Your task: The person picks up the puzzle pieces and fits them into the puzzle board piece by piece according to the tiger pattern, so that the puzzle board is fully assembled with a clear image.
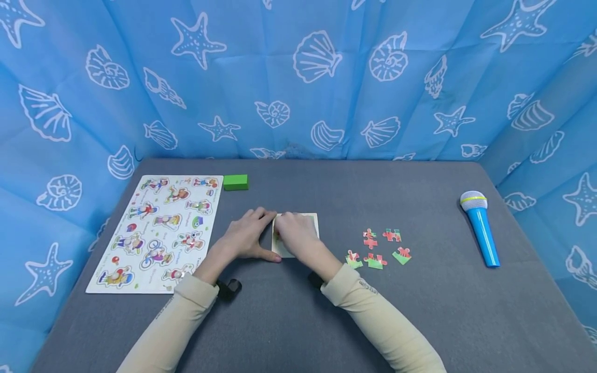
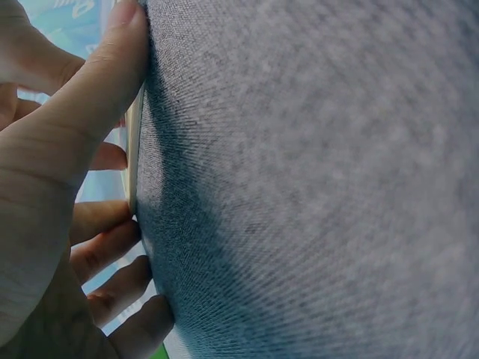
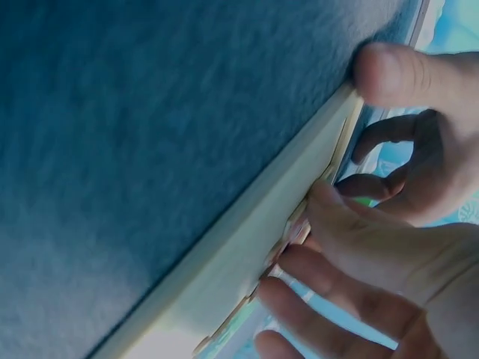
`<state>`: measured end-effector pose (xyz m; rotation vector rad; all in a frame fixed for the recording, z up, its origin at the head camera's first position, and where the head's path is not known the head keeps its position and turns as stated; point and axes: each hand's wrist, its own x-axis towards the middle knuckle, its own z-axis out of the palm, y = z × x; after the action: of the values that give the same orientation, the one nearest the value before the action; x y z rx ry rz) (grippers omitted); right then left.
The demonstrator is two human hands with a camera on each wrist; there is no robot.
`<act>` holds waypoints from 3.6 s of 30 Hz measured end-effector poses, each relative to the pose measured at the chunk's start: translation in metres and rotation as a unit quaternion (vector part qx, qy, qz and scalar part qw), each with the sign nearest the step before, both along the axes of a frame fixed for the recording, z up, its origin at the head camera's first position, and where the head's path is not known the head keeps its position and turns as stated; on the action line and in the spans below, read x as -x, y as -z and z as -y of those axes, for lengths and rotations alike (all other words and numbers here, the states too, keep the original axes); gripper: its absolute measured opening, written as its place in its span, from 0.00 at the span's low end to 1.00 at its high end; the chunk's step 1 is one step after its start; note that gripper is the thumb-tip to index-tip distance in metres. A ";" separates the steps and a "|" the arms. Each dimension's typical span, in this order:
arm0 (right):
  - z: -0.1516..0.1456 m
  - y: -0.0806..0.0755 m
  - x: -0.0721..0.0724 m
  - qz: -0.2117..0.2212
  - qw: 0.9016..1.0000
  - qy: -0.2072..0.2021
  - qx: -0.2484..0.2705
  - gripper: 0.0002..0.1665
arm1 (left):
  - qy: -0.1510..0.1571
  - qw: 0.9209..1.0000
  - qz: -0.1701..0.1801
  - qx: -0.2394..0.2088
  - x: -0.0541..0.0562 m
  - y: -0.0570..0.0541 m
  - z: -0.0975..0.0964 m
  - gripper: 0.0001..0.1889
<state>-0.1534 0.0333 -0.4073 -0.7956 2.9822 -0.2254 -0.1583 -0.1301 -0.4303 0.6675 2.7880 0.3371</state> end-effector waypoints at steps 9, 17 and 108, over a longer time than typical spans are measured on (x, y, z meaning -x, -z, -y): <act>0.004 0.000 -0.006 -0.021 0.999 0.024 -0.021 0.12 | 0.002 1.000 -0.004 -0.008 0.000 0.001 0.000 0.60; 0.004 -0.001 -0.010 -0.023 0.999 0.042 -0.016 0.08 | 0.002 1.000 -0.003 -0.006 0.000 0.000 -0.001 0.60; -0.194 -0.020 -0.015 0.188 0.981 0.037 0.011 0.27 | 0.001 1.000 0.001 0.003 -0.001 0.001 -0.001 0.62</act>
<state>-0.1388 0.2270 -0.3875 -0.5688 2.6566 -0.3666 -0.1576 -0.1295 -0.4309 0.6675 2.7848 0.3293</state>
